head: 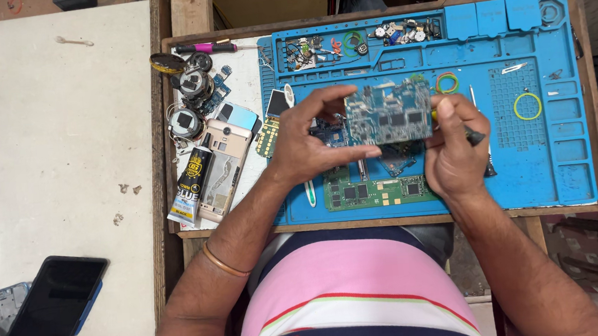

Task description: The person holds a blue circuit board over a blue silicone repair mat and uses a yellow-handled screwdriver to pry and unscrew components from the board, repositioning the board repeatedly while working on different edges. Other boards, a phone, and repair tools lie on the mat and bench around the work area.

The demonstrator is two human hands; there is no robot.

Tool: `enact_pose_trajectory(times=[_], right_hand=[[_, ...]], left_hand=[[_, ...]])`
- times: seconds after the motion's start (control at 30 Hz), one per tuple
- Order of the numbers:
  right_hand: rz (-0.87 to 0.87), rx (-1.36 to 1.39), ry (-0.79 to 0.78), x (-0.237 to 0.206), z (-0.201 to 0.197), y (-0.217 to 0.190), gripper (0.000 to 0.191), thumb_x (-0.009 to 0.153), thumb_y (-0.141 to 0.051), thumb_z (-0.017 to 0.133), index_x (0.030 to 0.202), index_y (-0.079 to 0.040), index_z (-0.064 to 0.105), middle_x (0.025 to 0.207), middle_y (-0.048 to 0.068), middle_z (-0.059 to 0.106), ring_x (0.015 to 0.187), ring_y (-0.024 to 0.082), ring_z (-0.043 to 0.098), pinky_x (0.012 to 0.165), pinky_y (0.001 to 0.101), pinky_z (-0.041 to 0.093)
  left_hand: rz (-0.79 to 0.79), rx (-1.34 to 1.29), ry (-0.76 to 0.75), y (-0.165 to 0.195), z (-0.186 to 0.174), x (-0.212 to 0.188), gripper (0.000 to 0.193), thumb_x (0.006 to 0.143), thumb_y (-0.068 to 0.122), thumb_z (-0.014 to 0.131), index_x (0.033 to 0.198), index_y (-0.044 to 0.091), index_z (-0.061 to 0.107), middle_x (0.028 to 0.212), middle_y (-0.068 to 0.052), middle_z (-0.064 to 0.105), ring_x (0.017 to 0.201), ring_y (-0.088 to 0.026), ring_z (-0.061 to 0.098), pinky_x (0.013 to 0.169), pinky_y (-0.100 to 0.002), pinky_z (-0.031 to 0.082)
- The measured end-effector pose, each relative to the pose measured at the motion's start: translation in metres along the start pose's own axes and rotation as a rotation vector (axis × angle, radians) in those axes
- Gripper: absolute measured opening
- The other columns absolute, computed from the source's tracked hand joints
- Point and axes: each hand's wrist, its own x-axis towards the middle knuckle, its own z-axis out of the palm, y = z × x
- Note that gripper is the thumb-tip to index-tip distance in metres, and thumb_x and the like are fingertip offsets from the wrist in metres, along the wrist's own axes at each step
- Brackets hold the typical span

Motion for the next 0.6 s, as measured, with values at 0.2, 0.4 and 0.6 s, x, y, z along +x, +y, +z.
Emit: enact_pose_trajectory(times=[0.2, 0.4, 0.6], right_hand=[[0.099, -0.148, -0.184, -0.088, 0.069, 0.002, 0.027, 0.112, -0.024, 0.063, 0.114, 0.003, 0.068, 0.111, 0.009, 0.073, 0.100, 0.013, 0.066, 0.095, 0.0308, 0.053], [0.117, -0.019, -0.094, -0.263, 0.210, 0.013, 0.024, 0.109, -0.020, 0.061, 0.114, 0.002, 0.069, 0.107, 0.011, 0.074, 0.093, 0.017, 0.070, 0.086, 0.0350, 0.058], [0.038, -0.003, -0.066, -0.444, 0.342, 0.040, 0.025, 0.110, -0.021, 0.065, 0.115, 0.003, 0.070, 0.106, 0.011, 0.074, 0.090, 0.019, 0.070, 0.084, 0.0365, 0.059]], left_hand=[[0.074, 0.020, -0.045, 0.037, -0.056, -0.083, 0.085, 0.067, 0.043, 0.099, 0.138, 0.014, 0.062, 0.124, -0.005, 0.073, 0.109, -0.018, 0.073, 0.093, -0.032, 0.063], [0.172, 0.105, 0.125, 0.134, -0.169, -0.260, 0.077, 0.075, 0.040, 0.097, 0.136, 0.012, 0.060, 0.128, -0.008, 0.069, 0.121, -0.021, 0.068, 0.106, -0.034, 0.057], [0.226, -0.257, -0.271, 0.303, -0.295, -0.456, 0.037, 0.095, 0.020, 0.086, 0.126, 0.015, 0.065, 0.123, -0.003, 0.071, 0.113, -0.015, 0.068, 0.106, -0.030, 0.053]])
